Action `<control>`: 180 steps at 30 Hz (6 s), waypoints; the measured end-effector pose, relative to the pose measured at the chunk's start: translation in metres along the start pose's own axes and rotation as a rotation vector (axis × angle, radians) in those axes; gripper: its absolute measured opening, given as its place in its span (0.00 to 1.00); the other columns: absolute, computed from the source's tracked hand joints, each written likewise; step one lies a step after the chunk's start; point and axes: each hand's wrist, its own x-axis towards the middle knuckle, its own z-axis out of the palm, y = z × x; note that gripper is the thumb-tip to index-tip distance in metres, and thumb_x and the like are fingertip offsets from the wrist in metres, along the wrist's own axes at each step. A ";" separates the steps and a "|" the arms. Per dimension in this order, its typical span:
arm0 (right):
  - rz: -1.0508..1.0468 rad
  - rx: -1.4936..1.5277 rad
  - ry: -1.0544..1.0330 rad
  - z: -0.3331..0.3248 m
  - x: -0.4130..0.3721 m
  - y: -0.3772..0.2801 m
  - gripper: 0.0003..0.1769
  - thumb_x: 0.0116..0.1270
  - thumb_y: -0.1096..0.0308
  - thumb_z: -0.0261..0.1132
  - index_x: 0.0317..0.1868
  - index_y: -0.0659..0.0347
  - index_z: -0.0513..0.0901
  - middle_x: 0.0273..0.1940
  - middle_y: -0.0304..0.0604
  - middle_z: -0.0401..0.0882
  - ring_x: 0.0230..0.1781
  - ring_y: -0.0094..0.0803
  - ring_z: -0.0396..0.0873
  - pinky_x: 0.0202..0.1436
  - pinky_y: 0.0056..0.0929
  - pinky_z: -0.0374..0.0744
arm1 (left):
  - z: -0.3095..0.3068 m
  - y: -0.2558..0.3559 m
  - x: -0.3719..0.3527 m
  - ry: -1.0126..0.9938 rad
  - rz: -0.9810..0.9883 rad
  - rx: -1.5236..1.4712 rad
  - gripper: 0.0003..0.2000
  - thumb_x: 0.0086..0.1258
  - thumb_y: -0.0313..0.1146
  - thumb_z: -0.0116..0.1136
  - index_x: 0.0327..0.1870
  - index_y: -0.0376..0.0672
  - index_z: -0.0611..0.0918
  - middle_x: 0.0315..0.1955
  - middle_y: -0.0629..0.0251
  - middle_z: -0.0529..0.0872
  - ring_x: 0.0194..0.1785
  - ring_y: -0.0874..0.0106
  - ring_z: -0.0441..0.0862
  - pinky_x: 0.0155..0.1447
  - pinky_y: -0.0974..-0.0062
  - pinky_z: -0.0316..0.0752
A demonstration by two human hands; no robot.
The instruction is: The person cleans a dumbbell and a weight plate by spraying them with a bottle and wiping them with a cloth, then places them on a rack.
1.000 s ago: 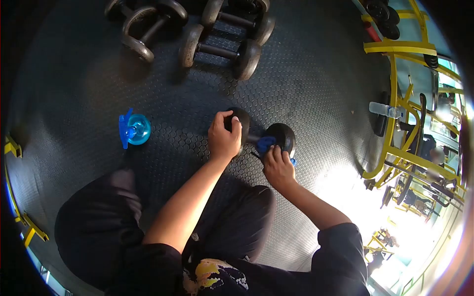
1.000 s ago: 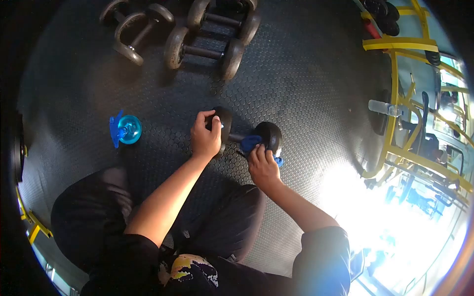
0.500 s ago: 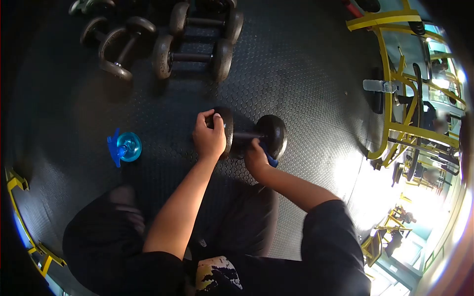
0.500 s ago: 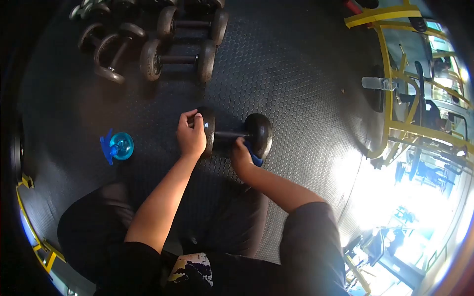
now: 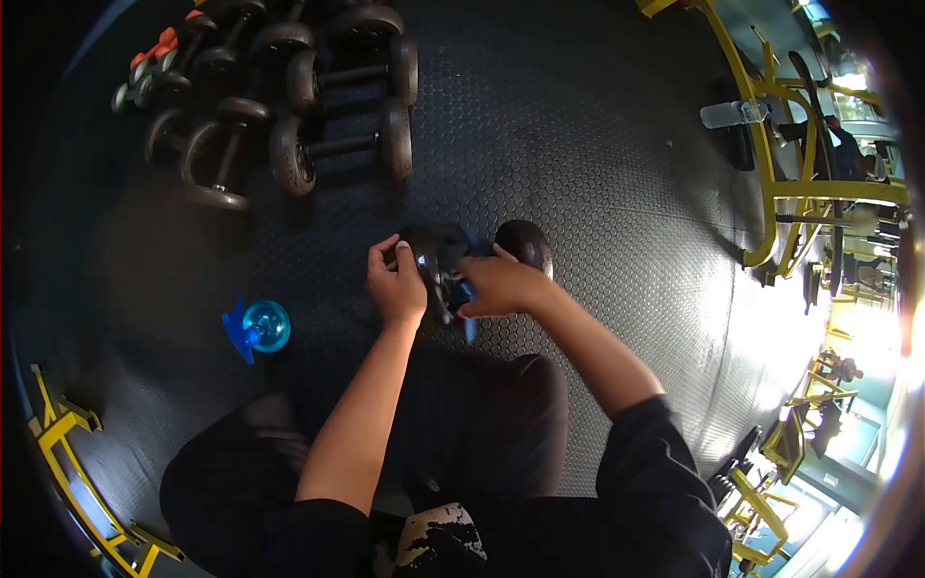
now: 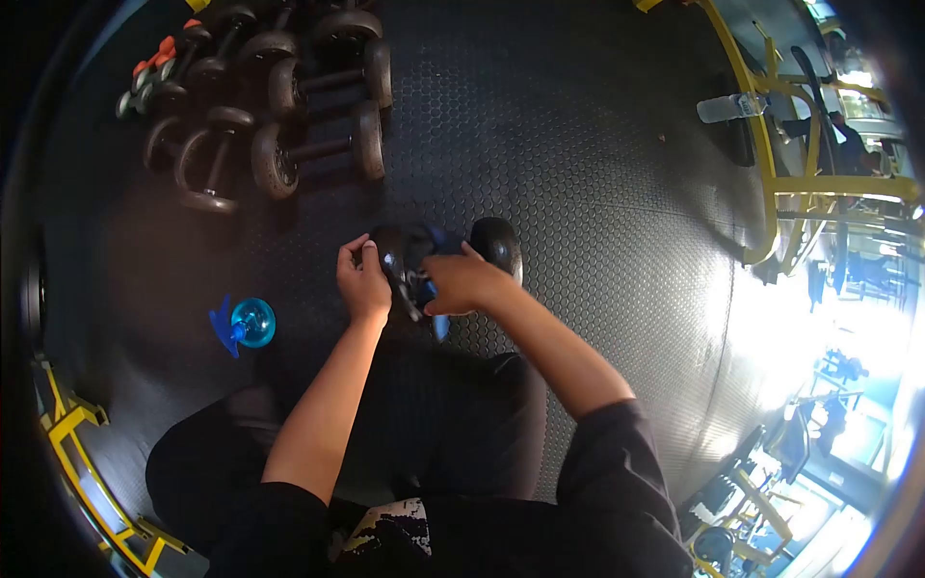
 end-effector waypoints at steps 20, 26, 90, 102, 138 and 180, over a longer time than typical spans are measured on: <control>0.116 -0.660 0.139 0.034 0.052 0.010 0.20 0.70 0.64 0.55 0.57 0.65 0.79 0.56 0.49 0.81 0.68 0.45 0.72 0.81 0.51 0.48 | 0.000 -0.002 0.000 0.010 0.010 -0.017 0.13 0.75 0.36 0.54 0.51 0.36 0.80 0.43 0.55 0.85 0.42 0.68 0.84 0.46 0.70 0.77; 0.097 -0.182 0.915 0.121 0.059 -0.006 0.29 0.64 0.71 0.59 0.66 0.68 0.69 0.66 0.55 0.70 0.72 0.47 0.66 0.78 0.47 0.61 | -0.001 0.004 -0.005 0.012 0.092 0.022 0.13 0.75 0.36 0.54 0.51 0.35 0.79 0.45 0.54 0.84 0.43 0.66 0.83 0.48 0.70 0.77; 0.321 -0.095 -0.029 0.042 0.073 0.025 0.15 0.67 0.69 0.56 0.51 0.56 0.83 0.51 0.52 0.85 0.53 0.49 0.83 0.58 0.46 0.81 | -0.109 0.170 -0.008 -0.767 -0.259 0.749 0.19 0.67 0.26 0.54 0.60 0.47 0.76 0.55 0.53 0.81 0.57 0.53 0.80 0.60 0.57 0.76; 0.215 0.128 -0.166 -0.090 -0.083 -0.005 0.20 0.64 0.64 0.63 0.56 0.57 0.82 0.55 0.54 0.82 0.57 0.52 0.80 0.62 0.45 0.79 | -0.088 0.353 -0.100 -0.608 -0.211 0.715 0.15 0.69 0.23 0.50 0.56 0.41 0.77 0.55 0.49 0.81 0.59 0.50 0.79 0.63 0.60 0.74; 0.047 -0.246 0.086 -0.791 -0.040 0.010 0.26 0.58 0.45 0.69 0.40 0.63 0.87 0.40 0.60 0.85 0.45 0.59 0.83 0.48 0.47 0.81 | -0.078 0.787 0.410 0.059 0.190 0.419 0.18 0.68 0.23 0.55 0.60 0.38 0.74 0.47 0.50 0.83 0.54 0.55 0.81 0.61 0.63 0.75; -0.380 -1.400 -0.583 -1.015 0.694 -0.368 0.25 0.63 0.57 0.66 0.59 0.59 0.81 0.58 0.52 0.81 0.60 0.45 0.79 0.58 0.50 0.79 | -0.198 0.882 0.918 0.590 -0.159 0.845 0.12 0.64 0.39 0.57 0.46 0.50 0.84 0.45 0.68 0.83 0.51 0.64 0.81 0.55 0.59 0.74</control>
